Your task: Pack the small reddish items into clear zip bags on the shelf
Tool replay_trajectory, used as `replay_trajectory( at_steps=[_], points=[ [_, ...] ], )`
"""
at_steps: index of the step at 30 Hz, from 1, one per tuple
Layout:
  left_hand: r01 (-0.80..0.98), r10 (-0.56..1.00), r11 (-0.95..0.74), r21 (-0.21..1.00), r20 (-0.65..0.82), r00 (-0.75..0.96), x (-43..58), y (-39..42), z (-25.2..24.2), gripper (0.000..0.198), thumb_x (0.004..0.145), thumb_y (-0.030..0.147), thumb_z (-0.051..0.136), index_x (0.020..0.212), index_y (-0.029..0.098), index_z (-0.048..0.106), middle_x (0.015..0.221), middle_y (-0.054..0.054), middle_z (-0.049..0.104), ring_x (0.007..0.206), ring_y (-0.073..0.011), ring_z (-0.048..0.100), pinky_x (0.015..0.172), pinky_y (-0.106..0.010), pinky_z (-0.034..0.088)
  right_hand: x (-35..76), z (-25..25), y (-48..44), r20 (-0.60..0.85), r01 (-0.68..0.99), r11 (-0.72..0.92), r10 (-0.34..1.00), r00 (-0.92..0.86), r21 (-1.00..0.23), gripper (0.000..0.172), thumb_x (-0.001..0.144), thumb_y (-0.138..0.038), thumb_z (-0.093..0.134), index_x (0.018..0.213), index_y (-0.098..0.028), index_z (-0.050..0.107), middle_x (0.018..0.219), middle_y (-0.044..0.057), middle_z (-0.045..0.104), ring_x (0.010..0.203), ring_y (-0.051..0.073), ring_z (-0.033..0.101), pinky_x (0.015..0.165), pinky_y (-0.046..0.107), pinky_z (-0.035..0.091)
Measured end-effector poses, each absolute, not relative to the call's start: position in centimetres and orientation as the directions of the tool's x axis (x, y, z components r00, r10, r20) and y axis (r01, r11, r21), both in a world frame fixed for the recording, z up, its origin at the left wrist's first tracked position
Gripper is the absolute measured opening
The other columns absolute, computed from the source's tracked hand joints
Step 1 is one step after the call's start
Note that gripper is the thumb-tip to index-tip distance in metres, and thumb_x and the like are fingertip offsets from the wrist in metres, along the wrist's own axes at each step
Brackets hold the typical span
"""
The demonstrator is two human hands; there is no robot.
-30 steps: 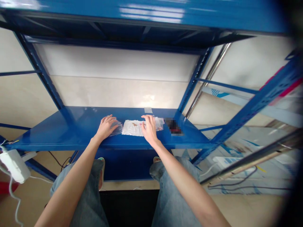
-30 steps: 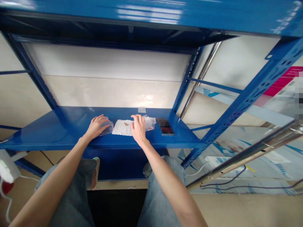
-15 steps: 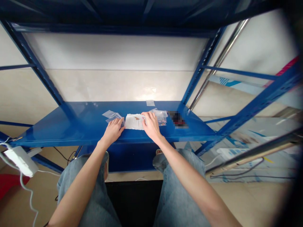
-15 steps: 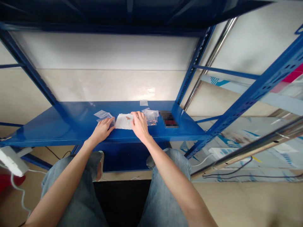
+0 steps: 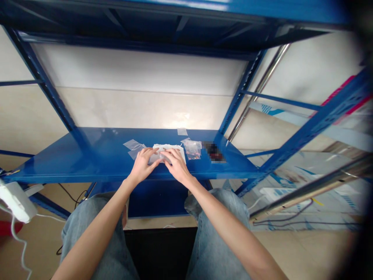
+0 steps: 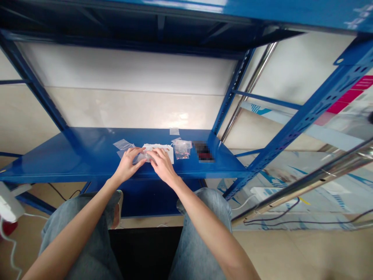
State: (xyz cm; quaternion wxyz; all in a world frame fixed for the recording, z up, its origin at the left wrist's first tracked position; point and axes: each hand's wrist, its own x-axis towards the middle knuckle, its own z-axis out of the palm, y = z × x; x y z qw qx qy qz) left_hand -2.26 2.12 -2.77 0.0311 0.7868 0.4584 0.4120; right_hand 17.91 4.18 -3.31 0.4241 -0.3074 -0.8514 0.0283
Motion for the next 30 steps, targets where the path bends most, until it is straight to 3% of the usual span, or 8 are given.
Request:
replay_trajectory(
  at_steps=[4, 7, 10, 15, 17, 22, 26, 30],
  points=[
    [0.431, 0.782, -0.621, 0.655, 0.558, 0.278, -1.3, 1.5, -2.4, 0.050, 0.097, 0.048, 0.058, 0.140, 0.021, 0.059, 0.136, -0.012, 0.066, 0.129, -0.0287, 0.058, 0.113, -0.046, 0.042, 17.6, -3.4, 4.0, 0.750, 0.435, 0.840, 0.508, -0.423, -0.324, 0.024, 0.096, -0.015, 0.057, 0.115, -0.025, 0.069, 0.113, 0.009, 0.062, 0.110, 0.026, 0.056, 0.096, 0.045, 0.049],
    [0.372, 0.796, -0.602, 0.706, 0.493, 0.353, -0.9, 1.3, -2.5, 0.064, 0.093, 0.048, 0.065, 0.148, 0.019, 0.050, 0.149, -0.015, 0.056, 0.138, -0.0305, 0.052, 0.116, -0.046, 0.039, 17.6, -3.1, 3.6, 0.786, 0.456, 0.830, 0.502, -0.362, -0.321, 0.019, 0.094, -0.013, 0.058, 0.101, -0.024, 0.071, 0.112, 0.009, 0.060, 0.111, 0.026, 0.055, 0.097, 0.046, 0.049],
    [0.454, 0.771, -0.637, 0.624, 0.496, 0.400, -0.9, 1.2, -2.6, 0.063, 0.096, 0.043, 0.061, 0.151, 0.018, 0.045, 0.149, -0.016, 0.055, 0.135, -0.0299, 0.053, 0.114, -0.045, 0.041, 17.8, -2.7, 3.2, 0.784, 0.465, 0.835, 0.489, -0.383, -0.294, 0.024, 0.092, -0.008, 0.056, 0.099, -0.024, 0.072, 0.115, 0.010, 0.060, 0.113, 0.027, 0.054, 0.098, 0.047, 0.048],
    [0.752, 0.766, -0.598, 0.279, 0.477, 0.432, -1.4, 1.0, -2.2, 0.047, 0.104, 0.030, 0.040, 0.149, 0.019, 0.047, 0.126, -0.015, 0.064, 0.119, -0.0299, 0.057, 0.104, -0.049, 0.044, 18.0, -2.6, 2.8, 0.724, 0.440, 0.864, 0.464, -0.510, -0.244, 0.040, 0.090, -0.002, 0.049, 0.110, -0.027, 0.073, 0.114, 0.008, 0.063, 0.115, 0.026, 0.057, 0.104, 0.050, 0.046],
    [0.789, 0.765, -0.579, 0.203, 0.471, 0.440, -1.8, 1.1, -2.0, 0.045, 0.105, 0.029, 0.037, 0.147, 0.018, 0.048, 0.120, -0.014, 0.065, 0.117, -0.0295, 0.057, 0.102, -0.048, 0.045, 18.0, -2.7, 2.6, 0.723, 0.443, 0.861, 0.469, -0.507, -0.248, 0.043, 0.090, -0.003, 0.050, 0.117, -0.028, 0.072, 0.119, 0.009, 0.062, 0.118, 0.027, 0.056, 0.105, 0.052, 0.046],
    [0.773, 0.727, -0.607, 0.185, 0.522, 0.446, -2.4, 1.3, -1.7, 0.039, 0.104, 0.028, 0.037, 0.138, 0.018, 0.052, 0.130, -0.014, 0.062, 0.125, -0.0282, 0.055, 0.106, -0.046, 0.042, 18.1, -2.8, 1.9, 0.734, 0.440, 0.862, 0.466, -0.494, -0.252, 0.049, 0.090, -0.003, 0.050, 0.129, -0.029, 0.067, 0.125, 0.010, 0.061, 0.119, 0.026, 0.056, 0.105, 0.050, 0.048],
    [0.763, 0.728, -0.614, 0.202, 0.519, 0.449, -2.1, 1.0, -1.6, 0.025, 0.099, 0.025, 0.045, 0.120, 0.019, 0.059, 0.115, -0.011, 0.066, 0.111, -0.0278, 0.059, 0.097, -0.043, 0.046, 18.1, -2.8, 1.4, 0.716, 0.380, 0.894, 0.425, -0.554, -0.237, 0.052, 0.090, -0.002, 0.047, 0.132, -0.027, 0.064, 0.130, 0.009, 0.063, 0.124, 0.024, 0.057, 0.108, 0.049, 0.048],
    [0.770, 0.723, -0.611, 0.186, 0.526, 0.447, -1.8, 0.6, -1.2, 0.028, 0.096, 0.023, 0.049, 0.122, 0.019, 0.056, 0.113, -0.011, 0.066, 0.108, -0.0281, 0.058, 0.095, -0.043, 0.045, 17.9, -2.6, 1.0, 0.712, 0.340, 0.914, 0.390, -0.584, -0.223, 0.050, 0.091, -0.002, 0.047, 0.134, -0.022, 0.062, 0.131, 0.010, 0.065, 0.126, 0.024, 0.057, 0.109, 0.047, 0.049]
  ],
)
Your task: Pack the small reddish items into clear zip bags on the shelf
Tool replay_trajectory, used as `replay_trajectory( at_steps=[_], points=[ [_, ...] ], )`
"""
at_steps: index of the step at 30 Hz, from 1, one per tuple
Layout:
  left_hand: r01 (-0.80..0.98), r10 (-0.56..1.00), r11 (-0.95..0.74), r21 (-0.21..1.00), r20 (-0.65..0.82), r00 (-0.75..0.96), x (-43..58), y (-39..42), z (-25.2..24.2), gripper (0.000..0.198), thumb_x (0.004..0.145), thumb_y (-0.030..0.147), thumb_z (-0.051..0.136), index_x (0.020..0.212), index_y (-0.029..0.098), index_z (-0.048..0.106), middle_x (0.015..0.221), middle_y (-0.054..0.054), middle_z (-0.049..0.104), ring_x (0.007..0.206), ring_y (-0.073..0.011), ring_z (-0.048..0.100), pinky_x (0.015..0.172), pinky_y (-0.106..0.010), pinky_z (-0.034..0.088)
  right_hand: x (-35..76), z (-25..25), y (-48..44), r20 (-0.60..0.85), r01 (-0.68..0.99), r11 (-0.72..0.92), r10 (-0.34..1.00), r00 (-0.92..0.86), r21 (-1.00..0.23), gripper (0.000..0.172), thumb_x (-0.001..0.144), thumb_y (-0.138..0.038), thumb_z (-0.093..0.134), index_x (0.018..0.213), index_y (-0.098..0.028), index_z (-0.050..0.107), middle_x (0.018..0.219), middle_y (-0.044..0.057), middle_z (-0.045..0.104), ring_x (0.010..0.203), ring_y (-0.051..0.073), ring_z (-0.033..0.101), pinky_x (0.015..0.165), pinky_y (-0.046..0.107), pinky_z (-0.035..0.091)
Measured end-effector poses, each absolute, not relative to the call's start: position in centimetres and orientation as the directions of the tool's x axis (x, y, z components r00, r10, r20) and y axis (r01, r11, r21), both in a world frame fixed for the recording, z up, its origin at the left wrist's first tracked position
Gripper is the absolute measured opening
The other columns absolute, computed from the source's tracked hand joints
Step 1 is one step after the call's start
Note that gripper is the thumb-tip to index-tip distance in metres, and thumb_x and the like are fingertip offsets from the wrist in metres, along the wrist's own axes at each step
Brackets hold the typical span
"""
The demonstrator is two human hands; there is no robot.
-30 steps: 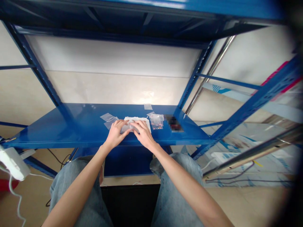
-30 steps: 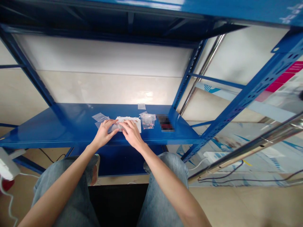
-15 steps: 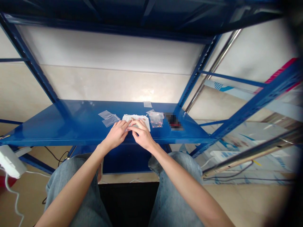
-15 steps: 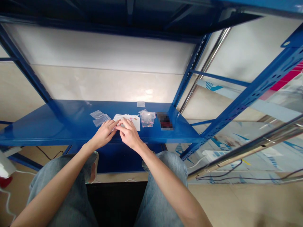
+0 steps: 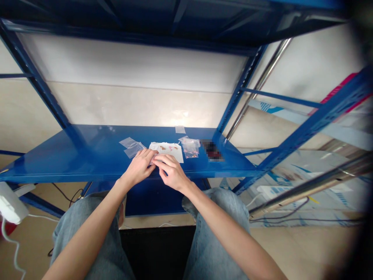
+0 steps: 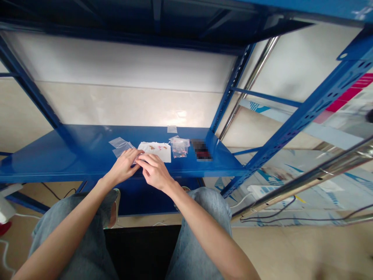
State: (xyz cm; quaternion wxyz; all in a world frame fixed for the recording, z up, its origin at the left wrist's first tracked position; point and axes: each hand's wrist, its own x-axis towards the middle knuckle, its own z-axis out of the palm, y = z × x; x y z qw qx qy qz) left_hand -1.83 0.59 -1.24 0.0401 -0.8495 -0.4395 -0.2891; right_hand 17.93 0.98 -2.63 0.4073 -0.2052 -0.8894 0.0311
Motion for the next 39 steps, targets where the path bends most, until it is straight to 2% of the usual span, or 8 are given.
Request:
replay_trajectory(
  at_steps=[4, 10, 18, 23, 26, 30, 33, 39],
  points=[
    [0.782, 0.715, -0.611, 0.121, 0.508, 0.480, -1.6, 0.3, -0.9, 0.021, 0.094, 0.021, 0.051, 0.113, 0.020, 0.059, 0.109, -0.010, 0.065, 0.104, -0.0288, 0.057, 0.091, -0.043, 0.045, 17.7, -2.7, 0.7, 0.661, 0.342, 0.910, 0.407, -0.631, -0.234, 0.049, 0.090, -0.002, 0.047, 0.133, -0.022, 0.061, 0.132, 0.010, 0.065, 0.128, 0.023, 0.058, 0.109, 0.043, 0.050],
    [0.773, 0.662, -0.634, -0.007, 0.511, 0.548, 0.9, -0.8, -1.0, 0.018, 0.089, 0.010, 0.049, 0.100, 0.019, 0.059, 0.100, -0.012, 0.062, 0.104, -0.0301, 0.056, 0.096, -0.045, 0.045, 17.3, -4.2, 0.8, 0.525, 0.402, 0.901, 0.424, -0.738, -0.163, 0.032, 0.088, -0.008, 0.055, 0.117, -0.013, 0.068, 0.115, 0.015, 0.071, 0.114, 0.027, 0.064, 0.102, 0.042, 0.054],
    [0.738, 0.673, -0.674, 0.028, 0.435, 0.598, 2.1, -1.3, -1.2, 0.034, 0.081, 0.004, 0.052, 0.110, 0.019, 0.060, 0.104, -0.011, 0.066, 0.104, -0.0279, 0.060, 0.092, -0.042, 0.046, 17.1, -4.4, 1.0, 0.502, 0.421, 0.905, 0.390, -0.772, -0.056, 0.031, 0.091, -0.011, 0.056, 0.118, -0.009, 0.070, 0.118, 0.018, 0.072, 0.116, 0.029, 0.063, 0.104, 0.044, 0.050],
    [0.750, 0.669, -0.661, 0.026, 0.473, 0.573, 0.9, -0.8, -1.0, 0.021, 0.085, 0.008, 0.054, 0.101, 0.020, 0.061, 0.097, -0.009, 0.068, 0.095, -0.0260, 0.061, 0.087, -0.041, 0.046, 17.3, -3.2, 0.8, 0.491, 0.384, 0.923, 0.341, -0.802, -0.013, 0.020, 0.092, -0.012, 0.058, 0.105, -0.013, 0.073, 0.102, 0.014, 0.075, 0.108, 0.028, 0.065, 0.105, 0.047, 0.048],
    [0.812, 0.685, -0.583, 0.006, 0.541, 0.488, -0.8, 0.2, -1.4, 0.014, 0.088, 0.011, 0.053, 0.095, 0.020, 0.061, 0.092, -0.009, 0.068, 0.091, -0.0258, 0.061, 0.082, -0.040, 0.046, 17.7, -2.4, 1.1, 0.572, 0.352, 0.934, 0.317, -0.757, -0.052, 0.029, 0.093, -0.009, 0.055, 0.113, -0.021, 0.071, 0.113, 0.010, 0.073, 0.113, 0.025, 0.063, 0.105, 0.046, 0.048],
    [0.887, 0.701, -0.459, 0.048, 0.632, 0.329, -2.8, 1.6, -2.1, 0.012, 0.092, 0.015, 0.052, 0.087, 0.021, 0.062, 0.083, -0.006, 0.068, 0.083, -0.0230, 0.064, 0.077, -0.035, 0.047, 18.4, -1.7, 3.2, 0.719, 0.484, 0.856, 0.450, -0.530, -0.178, 0.046, 0.093, -0.004, 0.048, 0.129, -0.027, 0.065, 0.118, 0.008, 0.069, 0.113, 0.025, 0.061, 0.098, 0.045, 0.049],
    [0.888, 0.695, -0.437, 0.145, 0.682, 0.230, -2.8, 1.6, -2.1, 0.010, 0.092, 0.017, 0.054, 0.087, 0.021, 0.063, 0.084, -0.005, 0.070, 0.081, -0.0210, 0.066, 0.078, -0.033, 0.049, 19.0, -2.1, 6.2, 0.707, 0.647, 0.720, 0.593, -0.386, -0.252, 0.035, 0.093, -0.008, 0.054, 0.120, -0.024, 0.070, 0.111, 0.010, 0.066, 0.107, 0.027, 0.059, 0.094, 0.044, 0.050],
    [0.872, 0.687, -0.437, 0.220, 0.707, 0.166, -2.0, 1.0, -1.5, 0.013, 0.095, 0.021, 0.054, 0.092, 0.021, 0.066, 0.087, -0.004, 0.073, 0.084, -0.0216, 0.070, 0.078, -0.033, 0.051, 19.7, -3.1, 11.3, 0.594, 0.793, 0.556, 0.734, -0.328, -0.249, 0.019, 0.088, -0.007, 0.065, 0.095, -0.020, 0.077, 0.101, 0.009, 0.067, 0.099, 0.026, 0.057, 0.091, 0.041, 0.048]
  ],
)
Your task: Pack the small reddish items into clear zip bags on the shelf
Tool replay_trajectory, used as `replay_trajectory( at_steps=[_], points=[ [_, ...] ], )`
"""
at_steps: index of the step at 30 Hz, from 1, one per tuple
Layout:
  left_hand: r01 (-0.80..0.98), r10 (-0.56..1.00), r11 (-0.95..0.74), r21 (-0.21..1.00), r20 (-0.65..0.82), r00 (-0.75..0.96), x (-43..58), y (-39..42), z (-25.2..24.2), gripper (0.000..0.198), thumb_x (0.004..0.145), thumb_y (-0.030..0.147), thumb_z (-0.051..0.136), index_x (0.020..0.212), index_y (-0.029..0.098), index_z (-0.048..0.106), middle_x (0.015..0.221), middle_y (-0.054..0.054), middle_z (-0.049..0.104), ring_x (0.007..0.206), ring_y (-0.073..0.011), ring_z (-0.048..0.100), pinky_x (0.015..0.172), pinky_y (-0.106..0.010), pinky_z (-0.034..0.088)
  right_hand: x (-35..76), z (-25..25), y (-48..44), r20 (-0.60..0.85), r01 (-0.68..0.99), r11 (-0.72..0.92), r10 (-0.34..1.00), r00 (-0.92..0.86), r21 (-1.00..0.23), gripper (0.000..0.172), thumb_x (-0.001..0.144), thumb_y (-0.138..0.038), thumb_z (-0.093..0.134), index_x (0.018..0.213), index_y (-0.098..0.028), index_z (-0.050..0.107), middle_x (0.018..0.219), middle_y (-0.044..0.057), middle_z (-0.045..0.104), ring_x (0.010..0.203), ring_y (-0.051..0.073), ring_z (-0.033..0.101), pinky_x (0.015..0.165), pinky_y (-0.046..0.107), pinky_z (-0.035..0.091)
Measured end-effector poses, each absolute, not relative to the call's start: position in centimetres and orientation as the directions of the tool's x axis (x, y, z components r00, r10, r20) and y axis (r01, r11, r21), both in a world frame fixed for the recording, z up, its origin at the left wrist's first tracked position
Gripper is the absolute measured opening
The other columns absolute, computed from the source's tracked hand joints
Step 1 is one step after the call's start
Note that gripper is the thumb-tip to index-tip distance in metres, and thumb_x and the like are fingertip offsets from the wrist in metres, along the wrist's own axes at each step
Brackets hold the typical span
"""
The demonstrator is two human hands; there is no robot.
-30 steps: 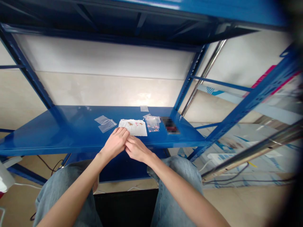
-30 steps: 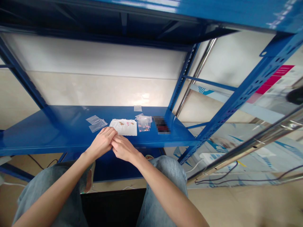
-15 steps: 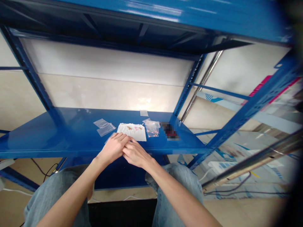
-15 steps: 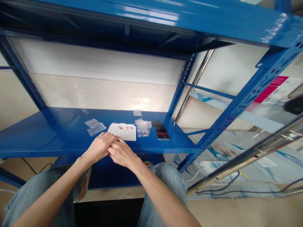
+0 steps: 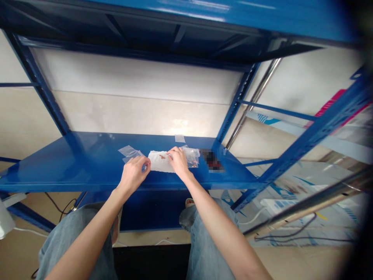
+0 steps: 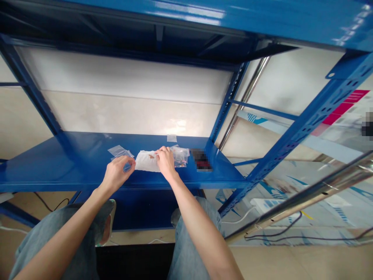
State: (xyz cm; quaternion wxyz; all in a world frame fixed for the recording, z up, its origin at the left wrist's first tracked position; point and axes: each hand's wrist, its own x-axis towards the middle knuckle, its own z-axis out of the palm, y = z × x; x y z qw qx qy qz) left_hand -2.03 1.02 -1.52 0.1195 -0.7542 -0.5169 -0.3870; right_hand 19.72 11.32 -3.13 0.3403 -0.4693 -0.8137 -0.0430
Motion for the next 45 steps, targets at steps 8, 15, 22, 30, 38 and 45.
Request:
replay_trajectory(
  at_steps=[8, 15, 22, 30, 38, 45],
  points=[
    [0.834, 0.727, -0.436, 0.340, 0.679, 0.103, -3.1, 1.5, -1.6, 0.017, 0.095, 0.026, 0.054, 0.100, 0.022, 0.070, 0.098, -0.006, 0.076, 0.095, -0.0230, 0.072, 0.085, -0.034, 0.054, 20.6, -2.6, 12.9, 0.523, 0.869, 0.395, 0.829, -0.197, -0.298, 0.012, 0.084, -0.012, 0.073, 0.077, -0.022, 0.076, 0.092, 0.008, 0.067, 0.096, 0.025, 0.057, 0.088, 0.038, 0.047],
    [0.675, 0.817, -0.427, 0.602, 0.576, 0.003, -1.8, 0.8, -1.0, 0.008, 0.087, 0.028, 0.063, 0.092, 0.022, 0.065, 0.088, -0.003, 0.075, 0.081, -0.0203, 0.071, 0.079, -0.032, 0.053, 20.0, -2.9, 12.4, 0.475, 0.892, 0.360, 0.857, -0.200, -0.273, 0.008, 0.084, -0.018, 0.075, 0.076, -0.020, 0.077, 0.096, 0.010, 0.068, 0.100, 0.027, 0.057, 0.089, 0.037, 0.045],
    [0.527, 0.877, -0.432, 0.732, 0.477, 0.058, -0.3, 0.6, -0.9, 0.011, 0.083, 0.026, 0.065, 0.092, 0.020, 0.069, 0.086, -0.005, 0.075, 0.078, -0.0203, 0.070, 0.079, -0.032, 0.051, 18.6, -1.8, 10.7, 0.563, 0.768, 0.469, 0.808, -0.175, -0.436, 0.010, 0.084, -0.017, 0.073, 0.075, -0.020, 0.074, 0.095, 0.009, 0.068, 0.101, 0.027, 0.057, 0.095, 0.041, 0.044],
    [-0.069, 0.965, -0.097, 0.993, 0.111, 0.238, 2.3, -0.9, 0.5, 0.027, 0.072, 0.036, 0.082, 0.080, 0.012, 0.072, 0.072, -0.008, 0.073, 0.065, -0.0174, 0.067, 0.063, -0.027, 0.051, 15.8, -0.2, 5.0, 0.673, -0.062, 0.674, 0.719, -0.173, -0.736, 0.012, 0.086, -0.033, 0.075, 0.081, -0.022, 0.075, 0.097, 0.004, 0.067, 0.092, 0.019, 0.064, 0.081, 0.032, 0.049],
    [-0.163, 0.970, -0.047, 0.986, 0.084, 0.228, 1.5, -0.4, -0.5, 0.030, 0.071, 0.036, 0.086, 0.080, 0.010, 0.074, 0.071, -0.009, 0.072, 0.065, -0.0166, 0.066, 0.063, -0.027, 0.053, 16.3, -0.3, 4.3, 0.615, -0.032, 0.661, 0.679, -0.401, -0.750, 0.017, 0.088, -0.038, 0.074, 0.082, -0.024, 0.080, 0.097, 0.005, 0.070, 0.096, 0.020, 0.065, 0.087, 0.035, 0.050],
    [-0.480, 0.950, 0.079, 0.874, 0.079, 0.301, 1.2, -0.5, -0.5, 0.027, 0.078, 0.029, 0.080, 0.097, 0.014, 0.068, 0.087, -0.006, 0.071, 0.072, -0.0166, 0.070, 0.069, -0.028, 0.058, 18.6, -1.7, 9.0, 0.667, 0.367, 0.651, 0.738, -0.104, -0.664, 0.016, 0.093, -0.025, 0.064, 0.086, -0.021, 0.079, 0.091, 0.006, 0.070, 0.090, 0.021, 0.065, 0.083, 0.034, 0.049]
  ],
)
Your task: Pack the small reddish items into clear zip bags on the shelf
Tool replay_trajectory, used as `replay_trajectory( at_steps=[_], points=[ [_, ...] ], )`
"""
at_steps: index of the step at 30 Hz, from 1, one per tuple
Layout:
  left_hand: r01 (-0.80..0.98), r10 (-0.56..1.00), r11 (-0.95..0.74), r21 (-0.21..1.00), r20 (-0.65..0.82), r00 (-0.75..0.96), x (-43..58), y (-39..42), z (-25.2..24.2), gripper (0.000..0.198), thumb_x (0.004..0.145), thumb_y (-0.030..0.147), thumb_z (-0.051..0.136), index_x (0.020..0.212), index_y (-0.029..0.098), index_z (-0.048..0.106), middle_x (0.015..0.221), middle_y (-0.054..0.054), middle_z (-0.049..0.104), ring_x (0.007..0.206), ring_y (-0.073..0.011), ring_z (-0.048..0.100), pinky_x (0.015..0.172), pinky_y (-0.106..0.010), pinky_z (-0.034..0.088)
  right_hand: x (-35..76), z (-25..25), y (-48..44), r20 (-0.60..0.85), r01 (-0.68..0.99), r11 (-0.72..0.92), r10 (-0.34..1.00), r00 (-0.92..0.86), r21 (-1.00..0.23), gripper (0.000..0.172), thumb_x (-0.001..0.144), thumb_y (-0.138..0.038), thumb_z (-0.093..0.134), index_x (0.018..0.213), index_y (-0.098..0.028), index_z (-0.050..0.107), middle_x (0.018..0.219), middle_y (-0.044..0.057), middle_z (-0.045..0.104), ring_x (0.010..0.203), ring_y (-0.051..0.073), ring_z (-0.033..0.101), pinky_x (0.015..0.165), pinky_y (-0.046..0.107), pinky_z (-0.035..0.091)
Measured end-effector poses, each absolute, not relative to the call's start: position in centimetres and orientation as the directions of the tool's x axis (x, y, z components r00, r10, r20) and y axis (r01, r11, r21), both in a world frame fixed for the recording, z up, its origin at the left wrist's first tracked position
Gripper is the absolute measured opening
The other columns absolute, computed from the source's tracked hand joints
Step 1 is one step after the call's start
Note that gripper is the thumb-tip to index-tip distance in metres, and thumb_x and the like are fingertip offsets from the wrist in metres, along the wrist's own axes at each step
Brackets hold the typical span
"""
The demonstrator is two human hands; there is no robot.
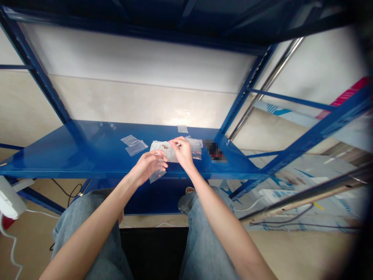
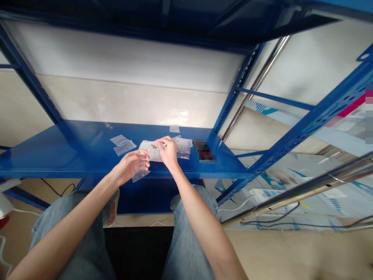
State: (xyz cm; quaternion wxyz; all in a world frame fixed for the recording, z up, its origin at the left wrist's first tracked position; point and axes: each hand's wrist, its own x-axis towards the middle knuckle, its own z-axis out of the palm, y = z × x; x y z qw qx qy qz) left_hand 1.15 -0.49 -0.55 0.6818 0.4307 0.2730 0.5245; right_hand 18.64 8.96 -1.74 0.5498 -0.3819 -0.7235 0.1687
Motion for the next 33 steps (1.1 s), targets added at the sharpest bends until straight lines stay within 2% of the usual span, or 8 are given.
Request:
replay_trajectory(
  at_steps=[2, 4, 9, 15, 19, 28, 31, 33],
  points=[
    [-0.549, 0.952, 0.109, 0.829, 0.071, 0.297, 1.0, -0.5, -0.5, 0.030, 0.078, 0.026, 0.080, 0.101, 0.015, 0.065, 0.088, -0.005, 0.069, 0.075, -0.0165, 0.071, 0.070, -0.028, 0.059, 19.8, -2.1, 10.7, 0.631, 0.579, 0.551, 0.772, -0.079, -0.601, 0.016, 0.090, -0.016, 0.064, 0.085, -0.020, 0.079, 0.092, 0.007, 0.070, 0.093, 0.022, 0.063, 0.089, 0.036, 0.048],
    [-0.576, 0.958, 0.119, 0.809, 0.058, 0.279, 0.8, -0.5, -0.5, 0.034, 0.077, 0.024, 0.081, 0.104, 0.017, 0.062, 0.090, -0.005, 0.069, 0.078, -0.0175, 0.071, 0.071, -0.030, 0.061, 20.4, -2.3, 11.8, 0.565, 0.721, 0.448, 0.820, -0.095, -0.529, 0.016, 0.087, -0.011, 0.066, 0.084, -0.020, 0.079, 0.095, 0.007, 0.070, 0.096, 0.024, 0.061, 0.092, 0.037, 0.046],
    [-0.528, 0.958, 0.092, 0.844, 0.069, 0.277, 0.6, -0.4, -0.6, 0.042, 0.075, 0.026, 0.082, 0.105, 0.020, 0.053, 0.091, -0.005, 0.068, 0.075, -0.0188, 0.070, 0.061, -0.031, 0.061, 20.1, -3.1, 11.8, 0.488, 0.848, 0.381, 0.856, -0.173, -0.368, 0.013, 0.087, -0.014, 0.071, 0.085, -0.023, 0.079, 0.104, 0.008, 0.068, 0.106, 0.027, 0.055, 0.090, 0.037, 0.042],
    [-0.444, 0.951, 0.083, 0.892, 0.062, 0.302, 0.9, -0.5, -0.9, 0.047, 0.074, 0.030, 0.084, 0.112, 0.020, 0.057, 0.080, 0.000, 0.064, 0.062, -0.0143, 0.066, 0.060, -0.031, 0.060, 19.9, -3.4, 12.2, 0.492, 0.867, 0.374, 0.852, -0.181, -0.329, 0.011, 0.087, -0.016, 0.071, 0.086, -0.024, 0.079, 0.104, 0.008, 0.066, 0.107, 0.026, 0.053, 0.091, 0.037, 0.041],
    [-0.382, 0.944, 0.041, 0.923, 0.090, 0.319, 1.1, -0.5, -1.2, 0.044, 0.073, 0.028, 0.086, 0.108, 0.016, 0.062, 0.070, 0.002, 0.061, 0.061, -0.0141, 0.064, 0.062, -0.031, 0.059, 20.0, -3.6, 12.7, 0.502, 0.858, 0.389, 0.844, -0.187, -0.335, 0.007, 0.087, -0.019, 0.072, 0.085, -0.023, 0.078, 0.103, 0.008, 0.065, 0.104, 0.027, 0.053, 0.091, 0.039, 0.041],
    [-0.341, 0.934, 0.050, 0.939, 0.077, 0.348, 1.3, -0.6, -1.3, 0.048, 0.072, 0.030, 0.086, 0.111, 0.017, 0.061, 0.076, -0.002, 0.067, 0.068, -0.0158, 0.066, 0.066, -0.030, 0.057, 19.7, -4.3, 13.3, 0.563, 0.842, 0.419, 0.808, -0.175, -0.339, 0.011, 0.085, -0.016, 0.071, 0.076, -0.021, 0.075, 0.101, 0.011, 0.065, 0.105, 0.029, 0.053, 0.093, 0.042, 0.043],
    [-0.346, 0.937, 0.059, 0.936, 0.068, 0.344, 1.2, -0.6, -1.2, 0.049, 0.073, 0.030, 0.086, 0.113, 0.017, 0.061, 0.079, -0.003, 0.069, 0.070, -0.0156, 0.067, 0.067, -0.030, 0.056, 19.5, -3.7, 13.0, 0.596, 0.791, 0.445, 0.792, -0.130, -0.420, 0.011, 0.084, -0.016, 0.070, 0.075, -0.020, 0.074, 0.099, 0.010, 0.066, 0.105, 0.029, 0.055, 0.097, 0.045, 0.043],
    [-0.335, 0.933, 0.068, 0.940, 0.059, 0.354, 1.1, -0.6, -1.2, 0.050, 0.073, 0.031, 0.086, 0.114, 0.017, 0.060, 0.082, -0.004, 0.071, 0.071, -0.0159, 0.068, 0.069, -0.030, 0.056, 19.2, -3.2, 12.3, 0.621, 0.662, 0.511, 0.779, -0.087, -0.548, 0.009, 0.084, -0.017, 0.070, 0.076, -0.020, 0.075, 0.097, 0.008, 0.067, 0.102, 0.026, 0.058, 0.099, 0.044, 0.044]
  ],
)
